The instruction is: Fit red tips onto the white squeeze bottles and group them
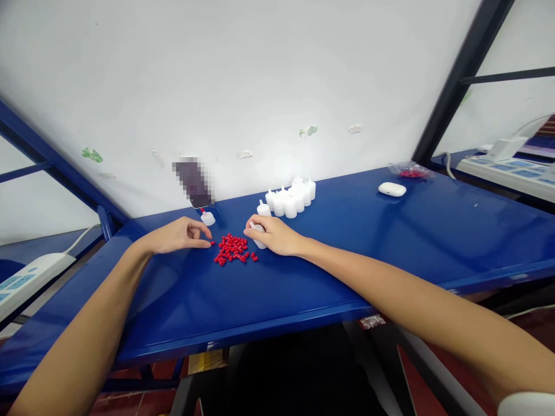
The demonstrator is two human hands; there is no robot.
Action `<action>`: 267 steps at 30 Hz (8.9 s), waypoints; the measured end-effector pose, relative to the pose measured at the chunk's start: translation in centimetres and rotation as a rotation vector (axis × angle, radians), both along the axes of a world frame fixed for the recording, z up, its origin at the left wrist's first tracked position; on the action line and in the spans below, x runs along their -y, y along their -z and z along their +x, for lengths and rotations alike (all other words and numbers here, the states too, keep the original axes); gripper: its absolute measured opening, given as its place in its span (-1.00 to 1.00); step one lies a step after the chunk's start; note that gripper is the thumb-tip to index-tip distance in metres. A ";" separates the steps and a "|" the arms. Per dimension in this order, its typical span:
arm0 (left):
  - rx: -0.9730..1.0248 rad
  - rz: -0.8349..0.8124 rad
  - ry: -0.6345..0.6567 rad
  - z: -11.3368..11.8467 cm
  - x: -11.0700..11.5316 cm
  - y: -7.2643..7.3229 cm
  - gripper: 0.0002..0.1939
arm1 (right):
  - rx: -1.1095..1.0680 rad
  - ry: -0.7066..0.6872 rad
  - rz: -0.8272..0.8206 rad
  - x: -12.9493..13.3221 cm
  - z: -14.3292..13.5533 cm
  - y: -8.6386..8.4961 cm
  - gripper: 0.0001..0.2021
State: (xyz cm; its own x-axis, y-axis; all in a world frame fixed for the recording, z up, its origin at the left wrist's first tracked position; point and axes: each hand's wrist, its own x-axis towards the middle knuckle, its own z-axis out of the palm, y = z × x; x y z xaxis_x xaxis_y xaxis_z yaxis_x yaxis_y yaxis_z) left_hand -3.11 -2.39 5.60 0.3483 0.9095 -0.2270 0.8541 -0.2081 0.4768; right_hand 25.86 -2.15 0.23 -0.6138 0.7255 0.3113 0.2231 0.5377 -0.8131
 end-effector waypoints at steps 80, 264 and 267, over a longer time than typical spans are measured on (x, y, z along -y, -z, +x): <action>0.865 0.376 0.130 11.5 3.2 4.9 -0.73 | -0.192 -0.137 -0.230 0.9 0.2 -0.8 -0.60; -0.130 0.560 -0.003 0.1 -0.9 2.2 -0.86 | -0.330 0.230 0.022 -6.0 -1.7 -2.4 -0.83; -0.131 0.570 -0.011 -0.1 -1.1 2.4 -0.86 | -0.274 0.268 0.022 -5.8 -1.7 -1.6 -0.85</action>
State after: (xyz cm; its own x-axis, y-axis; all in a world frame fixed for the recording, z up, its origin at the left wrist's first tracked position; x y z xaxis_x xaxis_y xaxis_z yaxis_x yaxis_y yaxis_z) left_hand -3.20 -1.27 3.17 0.3399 0.9041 0.2590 0.9019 -0.3914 0.1826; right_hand 24.14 3.66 1.79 -0.2950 0.8403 0.4548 0.1347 0.5078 -0.8509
